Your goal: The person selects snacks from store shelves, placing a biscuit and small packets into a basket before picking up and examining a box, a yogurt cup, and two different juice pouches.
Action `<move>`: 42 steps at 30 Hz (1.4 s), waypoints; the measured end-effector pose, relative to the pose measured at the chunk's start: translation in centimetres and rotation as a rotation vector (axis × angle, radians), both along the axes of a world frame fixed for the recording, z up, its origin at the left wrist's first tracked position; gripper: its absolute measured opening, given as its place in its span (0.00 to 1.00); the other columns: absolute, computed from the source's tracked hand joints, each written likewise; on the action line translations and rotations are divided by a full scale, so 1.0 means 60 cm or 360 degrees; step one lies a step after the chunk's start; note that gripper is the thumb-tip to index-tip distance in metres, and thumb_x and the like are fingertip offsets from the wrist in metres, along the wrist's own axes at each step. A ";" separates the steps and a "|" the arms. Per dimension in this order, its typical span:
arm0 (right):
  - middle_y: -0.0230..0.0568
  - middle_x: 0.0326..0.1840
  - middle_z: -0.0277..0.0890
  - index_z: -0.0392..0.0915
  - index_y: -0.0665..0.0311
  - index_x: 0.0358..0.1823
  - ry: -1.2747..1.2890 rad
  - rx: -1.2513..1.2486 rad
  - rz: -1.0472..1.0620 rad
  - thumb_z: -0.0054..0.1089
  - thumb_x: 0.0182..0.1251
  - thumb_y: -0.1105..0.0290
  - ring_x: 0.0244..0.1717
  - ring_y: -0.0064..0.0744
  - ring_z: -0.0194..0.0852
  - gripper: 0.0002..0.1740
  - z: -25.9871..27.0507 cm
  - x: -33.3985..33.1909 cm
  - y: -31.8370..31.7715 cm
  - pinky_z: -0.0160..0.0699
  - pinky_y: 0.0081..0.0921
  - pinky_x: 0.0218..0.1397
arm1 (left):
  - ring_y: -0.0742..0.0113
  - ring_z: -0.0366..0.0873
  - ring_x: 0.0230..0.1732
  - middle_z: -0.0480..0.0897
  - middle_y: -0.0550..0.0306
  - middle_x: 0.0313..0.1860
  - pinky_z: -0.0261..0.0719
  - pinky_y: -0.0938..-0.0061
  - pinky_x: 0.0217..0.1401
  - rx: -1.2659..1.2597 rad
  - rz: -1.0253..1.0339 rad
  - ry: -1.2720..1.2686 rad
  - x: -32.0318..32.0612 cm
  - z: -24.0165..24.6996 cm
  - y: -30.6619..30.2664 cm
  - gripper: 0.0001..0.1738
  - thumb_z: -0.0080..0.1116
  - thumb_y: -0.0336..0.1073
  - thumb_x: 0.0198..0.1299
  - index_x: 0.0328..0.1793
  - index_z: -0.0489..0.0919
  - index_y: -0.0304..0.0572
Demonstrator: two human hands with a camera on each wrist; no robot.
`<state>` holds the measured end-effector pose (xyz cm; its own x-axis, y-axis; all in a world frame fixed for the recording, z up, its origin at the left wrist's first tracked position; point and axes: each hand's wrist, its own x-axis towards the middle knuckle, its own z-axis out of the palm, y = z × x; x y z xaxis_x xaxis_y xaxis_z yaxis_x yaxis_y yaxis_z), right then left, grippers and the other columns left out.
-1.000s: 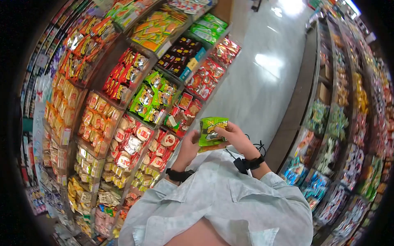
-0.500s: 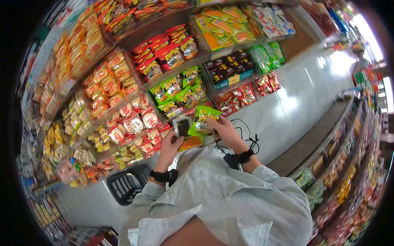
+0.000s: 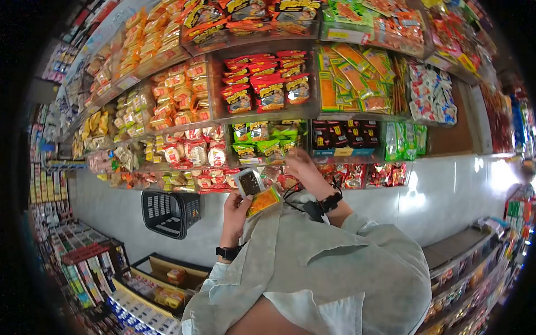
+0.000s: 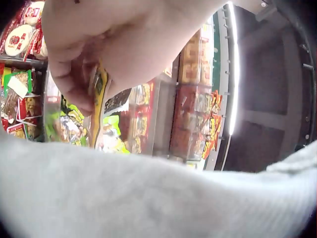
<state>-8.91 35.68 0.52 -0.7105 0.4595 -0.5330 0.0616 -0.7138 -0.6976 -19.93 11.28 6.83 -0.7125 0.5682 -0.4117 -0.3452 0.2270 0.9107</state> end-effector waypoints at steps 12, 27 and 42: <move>0.21 0.41 0.75 0.81 0.64 0.49 0.0086 0.0519 0.0995 0.63 0.79 0.62 0.43 0.14 0.69 0.12 0.057 -0.014 -0.069 0.69 0.19 0.47 | 0.79 0.78 0.43 0.84 0.65 0.43 0.77 0.79 0.48 0.0054 -0.0298 0.0091 -0.006 -0.008 -0.009 0.08 0.64 0.29 0.72 0.54 0.82 0.38; 0.24 0.40 0.74 0.80 0.61 0.54 -0.0751 0.0512 0.0252 0.60 0.80 0.57 0.38 0.15 0.69 0.15 0.101 0.116 -0.228 0.70 0.19 0.39 | 0.77 0.80 0.48 0.85 0.60 0.48 0.78 0.79 0.54 0.0027 -0.1112 -0.0247 -0.049 -0.095 -0.101 0.17 0.58 0.36 0.77 0.67 0.82 0.38; 0.25 0.44 0.78 0.80 0.59 0.52 -0.0536 0.0344 -0.0190 0.63 0.78 0.54 0.43 0.16 0.74 0.16 0.063 0.209 -0.128 0.77 0.20 0.43 | 0.80 0.76 0.42 0.83 0.64 0.41 0.74 0.81 0.46 -0.0145 -0.1251 -0.0263 0.055 -0.058 0.053 0.21 0.60 0.37 0.75 0.72 0.80 0.43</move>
